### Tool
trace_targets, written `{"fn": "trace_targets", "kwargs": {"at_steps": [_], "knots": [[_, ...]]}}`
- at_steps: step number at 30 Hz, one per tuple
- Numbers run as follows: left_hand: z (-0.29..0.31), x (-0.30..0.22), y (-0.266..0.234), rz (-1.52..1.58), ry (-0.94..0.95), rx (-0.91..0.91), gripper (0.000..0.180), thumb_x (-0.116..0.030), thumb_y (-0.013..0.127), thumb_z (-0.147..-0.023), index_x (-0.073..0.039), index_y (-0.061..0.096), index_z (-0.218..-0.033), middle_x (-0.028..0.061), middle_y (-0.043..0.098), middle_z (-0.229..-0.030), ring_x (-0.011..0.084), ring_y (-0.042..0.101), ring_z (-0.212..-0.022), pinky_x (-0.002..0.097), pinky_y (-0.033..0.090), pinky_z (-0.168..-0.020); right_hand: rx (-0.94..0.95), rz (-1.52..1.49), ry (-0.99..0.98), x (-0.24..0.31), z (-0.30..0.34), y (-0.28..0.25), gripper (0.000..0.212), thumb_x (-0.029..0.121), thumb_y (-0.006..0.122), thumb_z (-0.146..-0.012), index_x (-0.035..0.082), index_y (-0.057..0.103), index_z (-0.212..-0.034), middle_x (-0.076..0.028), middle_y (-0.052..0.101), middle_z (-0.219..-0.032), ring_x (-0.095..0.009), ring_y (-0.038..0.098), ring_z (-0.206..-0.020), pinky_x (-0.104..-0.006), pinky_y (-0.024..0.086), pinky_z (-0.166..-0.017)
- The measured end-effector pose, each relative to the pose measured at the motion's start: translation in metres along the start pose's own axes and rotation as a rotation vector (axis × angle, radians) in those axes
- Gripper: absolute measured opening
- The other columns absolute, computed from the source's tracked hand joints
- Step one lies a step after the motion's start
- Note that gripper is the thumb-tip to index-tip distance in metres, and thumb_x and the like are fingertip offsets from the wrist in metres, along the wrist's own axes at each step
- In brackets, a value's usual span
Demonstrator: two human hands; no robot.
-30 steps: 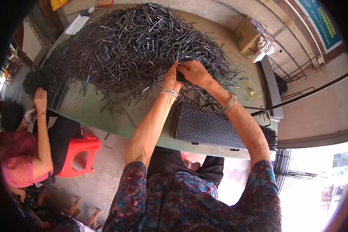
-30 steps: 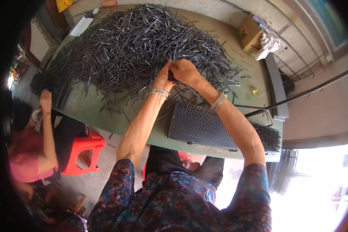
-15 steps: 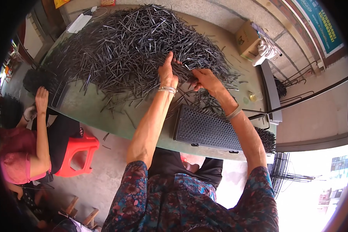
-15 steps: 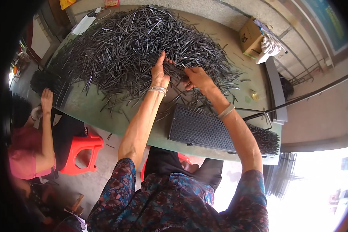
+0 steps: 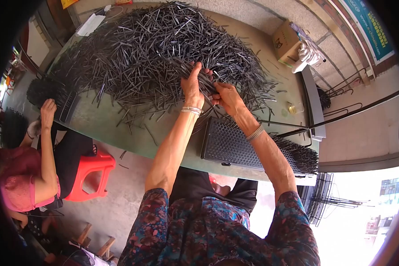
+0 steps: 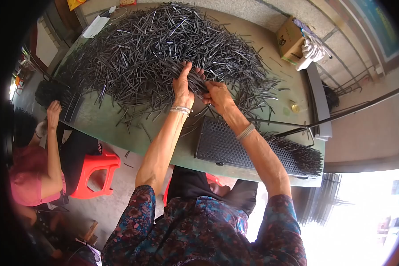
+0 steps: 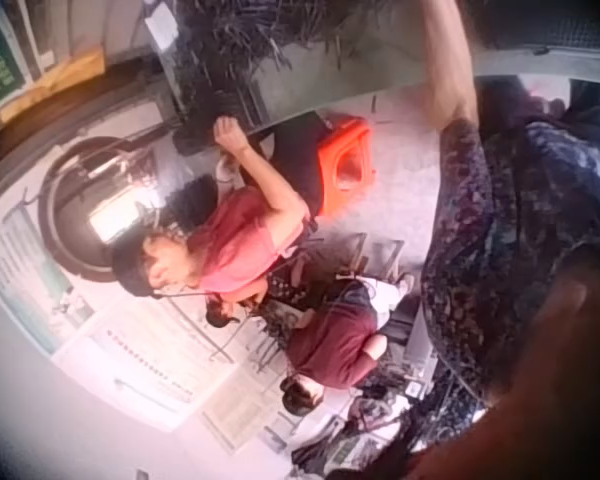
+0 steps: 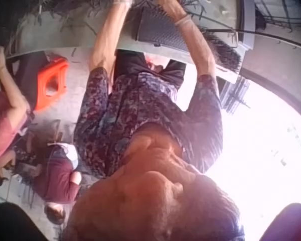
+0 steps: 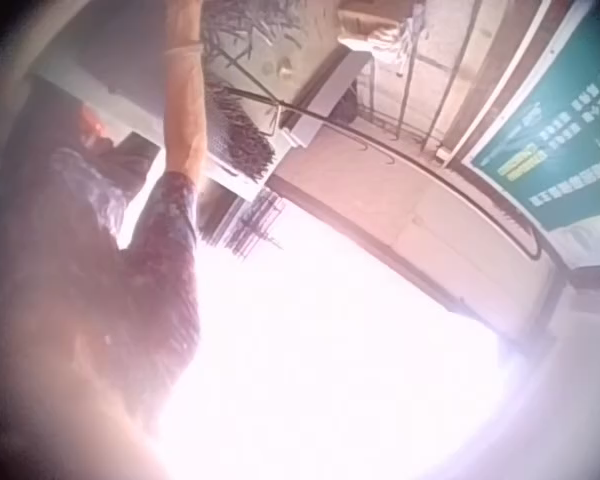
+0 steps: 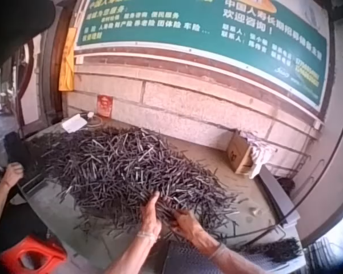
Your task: Inserting metal rods into a perforated grid plate to assemble a component.
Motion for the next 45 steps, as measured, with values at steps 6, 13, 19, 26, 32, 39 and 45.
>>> {"fn": "trace_targets", "kwargs": {"at_steps": [6,13,19,26,32,39,45], "knots": [[0.004,-0.016,0.000,-0.077,-0.024,0.135,0.037,-0.009,0.071,-0.083,-0.011,0.049,-0.112,0.0087,0.061,-0.075,0.0229,0.064,-0.066,0.0364,0.056,-0.061,0.121,-0.180,0.010,-0.013,-0.006,0.004,0.025,0.017,0.050,-0.099,-0.005,0.055,-0.111,-0.006,0.057,-0.079,-0.013,0.051,-0.059,-0.0305,0.049,-0.053],[-0.001,-0.033,-0.038,-0.439,0.220,0.073,0.032,0.000,0.068,-0.079,-0.003,0.054,-0.108,0.0070,0.061,-0.073,0.0173,0.060,-0.056,0.0316,0.050,-0.046,0.237,0.606,-0.067,-0.005,0.001,0.027,0.048,0.027,0.054,-0.097,-0.008,0.046,-0.128,-0.013,0.066,-0.090,-0.016,0.062,-0.072,-0.0272,0.052,-0.062],[0.023,-0.006,-0.071,-1.055,0.606,0.173,0.032,-0.013,0.066,-0.084,0.000,0.056,-0.112,0.0046,0.067,-0.087,0.0151,0.063,-0.078,0.0312,0.051,-0.083,0.213,0.582,-0.552,-0.020,-0.004,0.053,0.098,0.046,0.080,-0.073,-0.009,0.030,-0.137,-0.026,0.044,-0.131,-0.028,0.045,-0.121,-0.0356,0.042,-0.098],[0.028,0.014,-0.104,-1.331,0.478,0.139,0.038,-0.025,0.067,-0.083,-0.004,0.057,-0.113,0.0152,0.068,-0.087,0.0323,0.067,-0.082,0.0380,0.051,-0.071,0.010,0.277,-0.367,-0.037,0.001,0.074,0.061,0.027,0.080,-0.076,-0.006,0.048,-0.116,-0.013,0.063,-0.100,-0.018,0.058,-0.092,-0.0307,0.048,-0.082],[0.043,0.012,-0.096,-1.099,0.574,0.223,0.047,-0.017,0.069,-0.082,-0.006,0.052,-0.124,0.0172,0.067,-0.093,0.0358,0.065,-0.086,0.0392,0.051,-0.070,-0.133,0.179,-0.406,-0.027,0.010,0.075,0.032,0.015,0.074,-0.081,0.000,0.057,-0.103,-0.004,0.062,-0.092,-0.012,0.056,-0.085,-0.0280,0.047,-0.077],[0.054,0.002,-0.077,-1.137,0.556,0.137,0.053,-0.017,0.070,-0.082,-0.005,0.049,-0.129,0.0200,0.066,-0.097,0.0332,0.067,-0.091,0.0391,0.051,-0.075,0.008,-0.087,-0.399,-0.016,0.011,0.080,0.021,0.014,0.057,-0.093,-0.003,0.062,-0.103,-0.003,0.063,-0.079,-0.010,0.056,-0.072,-0.0235,0.045,-0.066],[0.051,0.006,-0.103,-0.933,0.405,0.305,0.051,-0.018,0.067,-0.082,0.003,0.050,-0.125,0.0169,0.062,-0.111,0.0245,0.060,-0.106,0.0359,0.047,-0.090,-0.130,0.290,-0.530,-0.025,0.004,0.077,0.036,0.026,0.044,-0.101,-0.003,0.062,-0.089,-0.006,0.060,-0.073,-0.013,0.051,-0.066,-0.0282,0.043,-0.063]]}}
Point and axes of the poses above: each hand's wrist, its own z-axis away from the middle knuckle, its own y-axis out of the palm, x = y × z, the point moved 2 cm from there along -z, towards the middle knuckle
